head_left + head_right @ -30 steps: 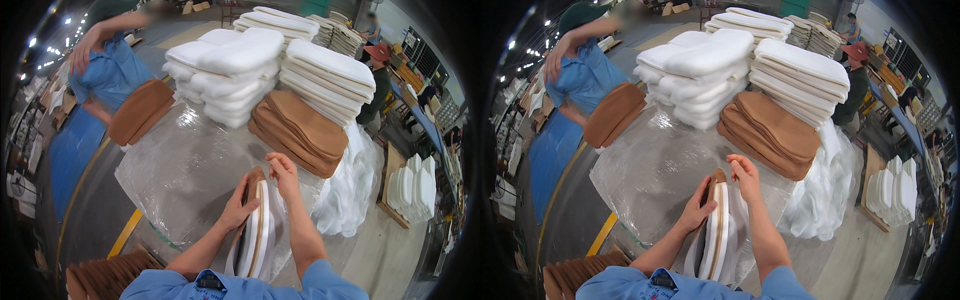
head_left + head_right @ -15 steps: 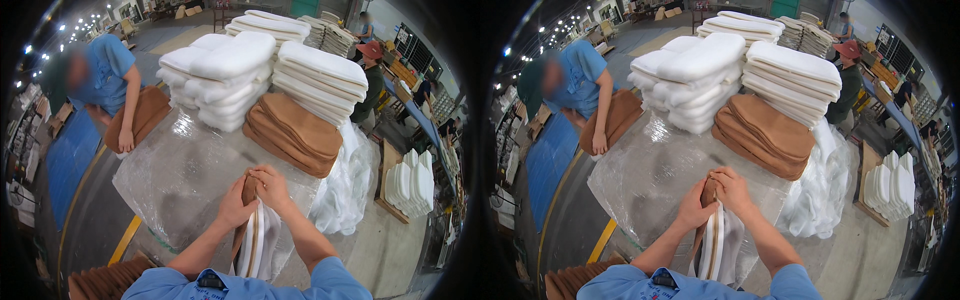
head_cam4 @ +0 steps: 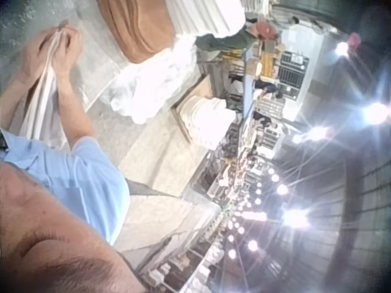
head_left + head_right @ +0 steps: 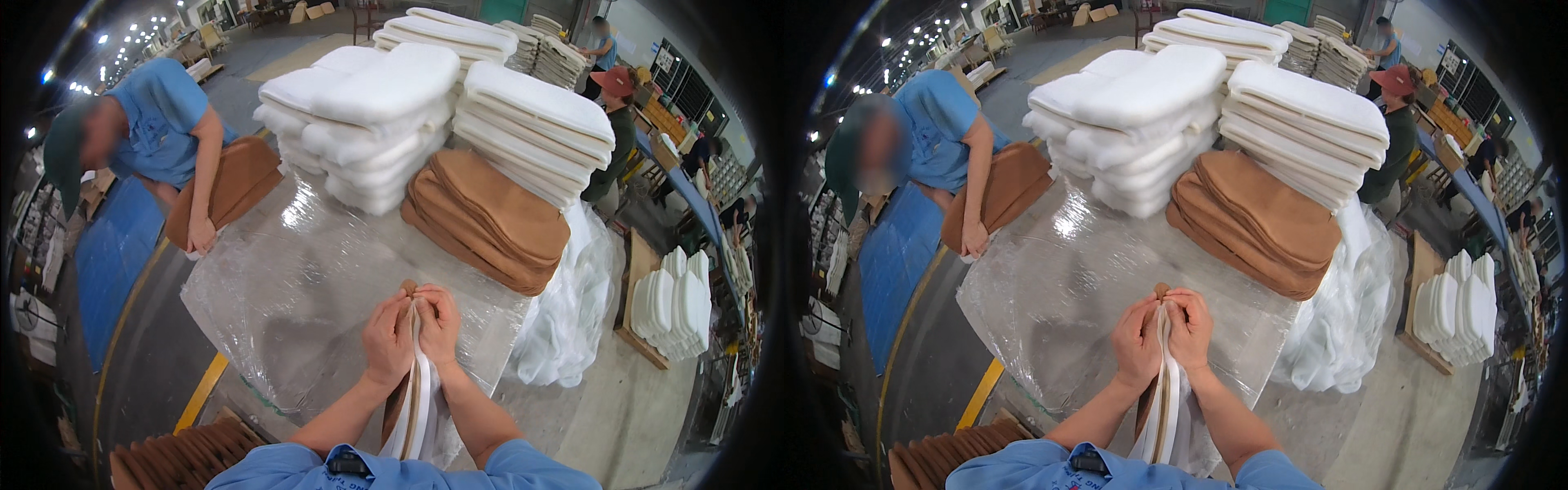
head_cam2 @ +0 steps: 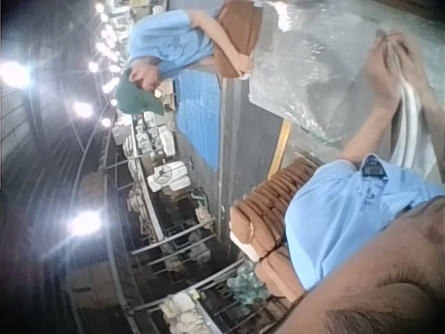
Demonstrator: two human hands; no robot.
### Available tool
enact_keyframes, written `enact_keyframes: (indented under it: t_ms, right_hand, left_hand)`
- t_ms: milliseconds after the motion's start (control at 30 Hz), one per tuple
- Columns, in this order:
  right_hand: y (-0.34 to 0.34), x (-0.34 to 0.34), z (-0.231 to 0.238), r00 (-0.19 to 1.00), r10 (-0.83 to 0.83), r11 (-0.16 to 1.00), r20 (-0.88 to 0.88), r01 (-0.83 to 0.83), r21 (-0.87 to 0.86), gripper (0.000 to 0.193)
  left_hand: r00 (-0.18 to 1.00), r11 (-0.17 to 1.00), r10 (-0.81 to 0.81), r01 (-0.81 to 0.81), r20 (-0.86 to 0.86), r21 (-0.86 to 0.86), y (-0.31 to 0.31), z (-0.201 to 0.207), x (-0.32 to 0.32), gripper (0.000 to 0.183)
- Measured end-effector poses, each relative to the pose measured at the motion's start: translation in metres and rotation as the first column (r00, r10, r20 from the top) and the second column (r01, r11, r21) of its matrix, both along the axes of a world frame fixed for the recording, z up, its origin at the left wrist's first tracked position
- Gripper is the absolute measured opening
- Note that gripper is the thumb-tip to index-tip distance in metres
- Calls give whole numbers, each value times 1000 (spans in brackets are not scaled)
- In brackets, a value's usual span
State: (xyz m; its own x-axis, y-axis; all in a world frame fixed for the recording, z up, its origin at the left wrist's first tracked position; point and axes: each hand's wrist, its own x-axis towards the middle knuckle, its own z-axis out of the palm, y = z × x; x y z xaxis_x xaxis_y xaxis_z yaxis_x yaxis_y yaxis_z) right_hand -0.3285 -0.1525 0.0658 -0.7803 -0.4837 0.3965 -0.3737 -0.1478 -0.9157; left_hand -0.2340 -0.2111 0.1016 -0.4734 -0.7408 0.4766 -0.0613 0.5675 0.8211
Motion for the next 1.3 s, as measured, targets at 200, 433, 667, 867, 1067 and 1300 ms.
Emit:
enact_keyframes:
  t_ms: [200, 433, 667, 867, 1067, 1300]
  right_hand:
    - [1, 0, -27, 976, 27, 986, 215, 9, -164, 7]
    - [13, -4, -37, 977, 29, 982, 213, 13, -190, 9]
    - [33, -62, -25, 817, 324, 946, 477, -275, -172, 35]
    - [-47, -104, 28, 598, 498, 832, 628, -534, -150, 87]
    - [-53, -90, 12, 656, 490, 835, 573, -543, -92, 100]
    - [-51, -88, -10, 602, 531, 805, 597, -578, -134, 99]
  left_hand:
    - [999, 996, -43, 43, 8, -77, 3, -2, -9, 14]
    - [987, 967, -140, 155, 84, -203, 7, 6, -14, 16]
    - [970, 943, -175, 214, 166, -256, 8, 11, -7, 25]
    - [953, 916, -262, 296, 154, -270, 17, 12, -14, 20]
    - [957, 942, -257, 279, 137, -186, 16, 2, -18, 20]
    - [947, 936, -280, 306, 161, -176, 13, 2, -18, 21]
